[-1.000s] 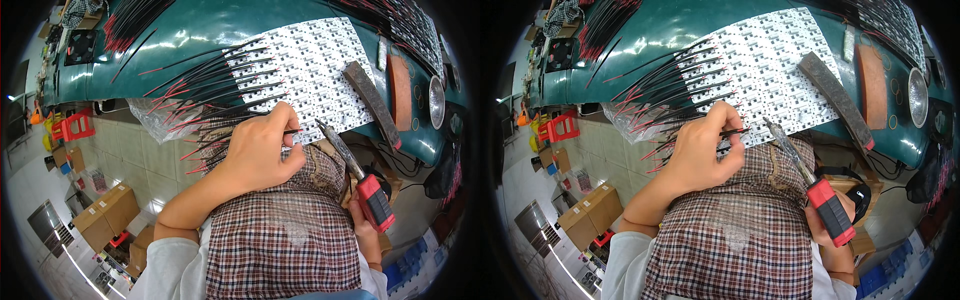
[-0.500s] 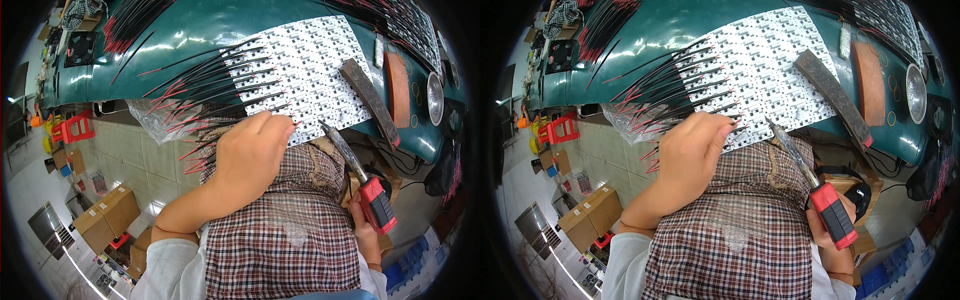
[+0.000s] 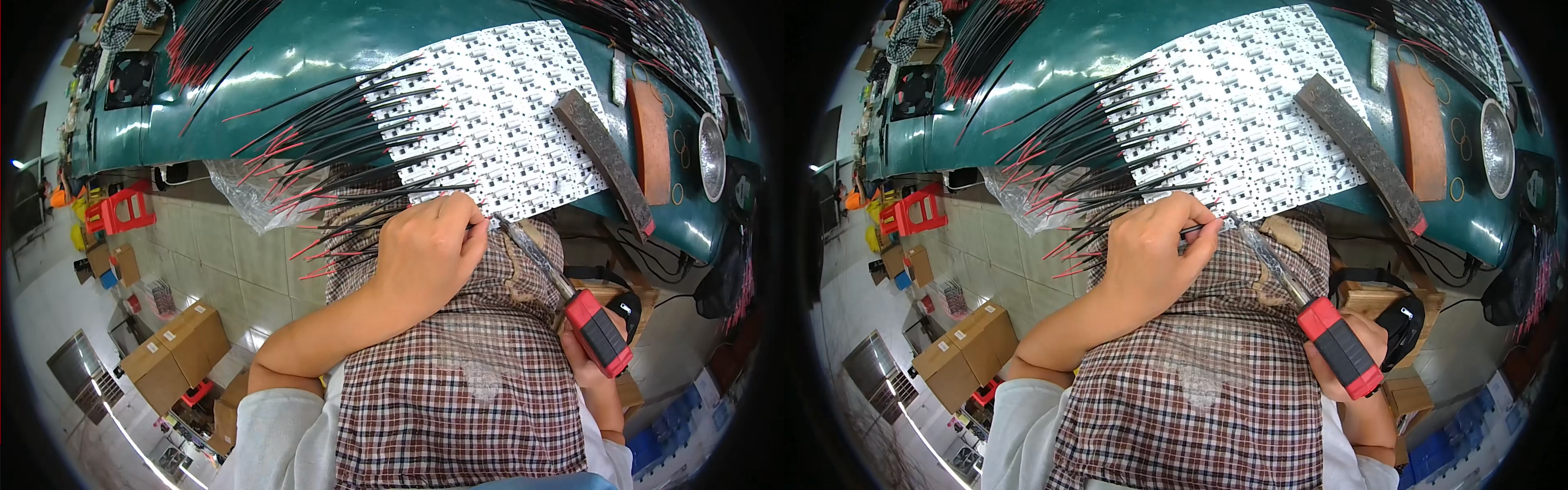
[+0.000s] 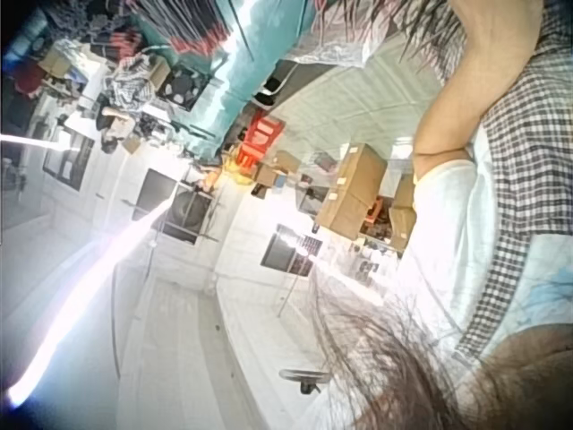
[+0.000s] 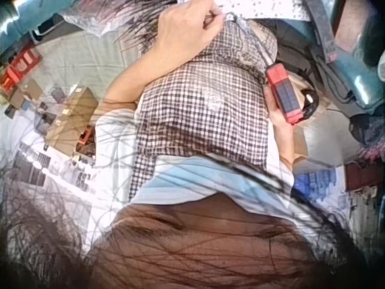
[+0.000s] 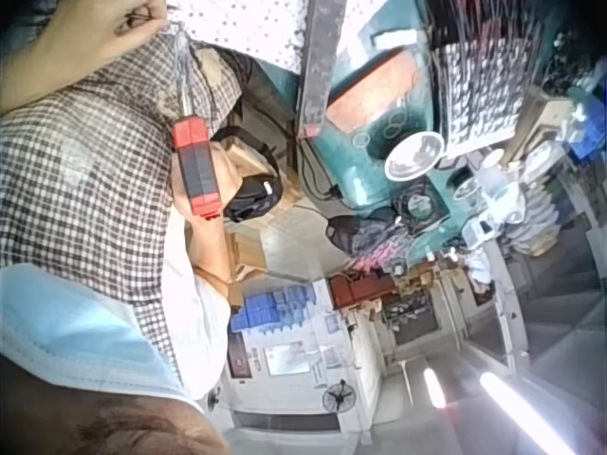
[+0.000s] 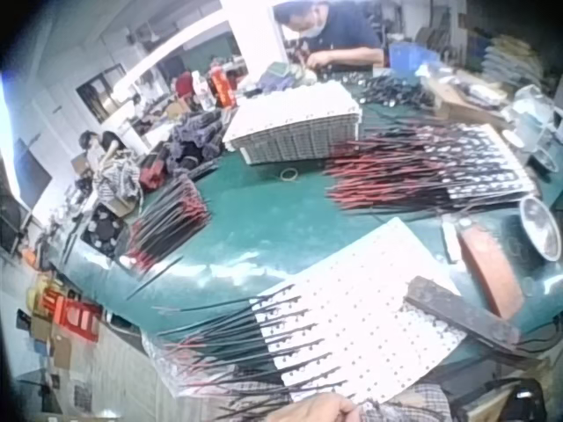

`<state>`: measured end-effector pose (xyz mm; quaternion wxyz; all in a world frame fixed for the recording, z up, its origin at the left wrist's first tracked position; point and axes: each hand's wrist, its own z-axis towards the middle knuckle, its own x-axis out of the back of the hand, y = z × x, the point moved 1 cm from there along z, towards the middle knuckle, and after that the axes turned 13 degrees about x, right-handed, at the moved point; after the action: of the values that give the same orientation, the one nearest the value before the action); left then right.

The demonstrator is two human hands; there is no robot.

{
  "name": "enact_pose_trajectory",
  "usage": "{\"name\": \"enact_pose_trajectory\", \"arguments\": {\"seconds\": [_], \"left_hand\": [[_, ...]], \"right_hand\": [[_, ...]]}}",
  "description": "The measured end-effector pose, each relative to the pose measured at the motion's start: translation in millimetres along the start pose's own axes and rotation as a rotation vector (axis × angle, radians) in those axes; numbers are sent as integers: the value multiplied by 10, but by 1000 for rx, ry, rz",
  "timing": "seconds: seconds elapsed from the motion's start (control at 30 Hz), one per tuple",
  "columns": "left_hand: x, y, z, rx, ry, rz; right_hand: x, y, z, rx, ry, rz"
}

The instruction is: The person solders the stripped ends of wire bundles using a soldering iron over a panel on the workbench.

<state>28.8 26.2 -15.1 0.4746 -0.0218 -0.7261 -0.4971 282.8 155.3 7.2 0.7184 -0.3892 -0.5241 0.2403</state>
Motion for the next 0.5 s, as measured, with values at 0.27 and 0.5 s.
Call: {"name": "enact_pose_trajectory", "arguments": {"seconds": [0.27, 0.5], "left_hand": [[-13, 0, -5, -6, 19, 38], [-27, -20, 11, -22, 36, 53]], "right_hand": [[-15, 9, 46, 15, 5, 15], [-1, -19, -9, -15, 60, -48]]}}
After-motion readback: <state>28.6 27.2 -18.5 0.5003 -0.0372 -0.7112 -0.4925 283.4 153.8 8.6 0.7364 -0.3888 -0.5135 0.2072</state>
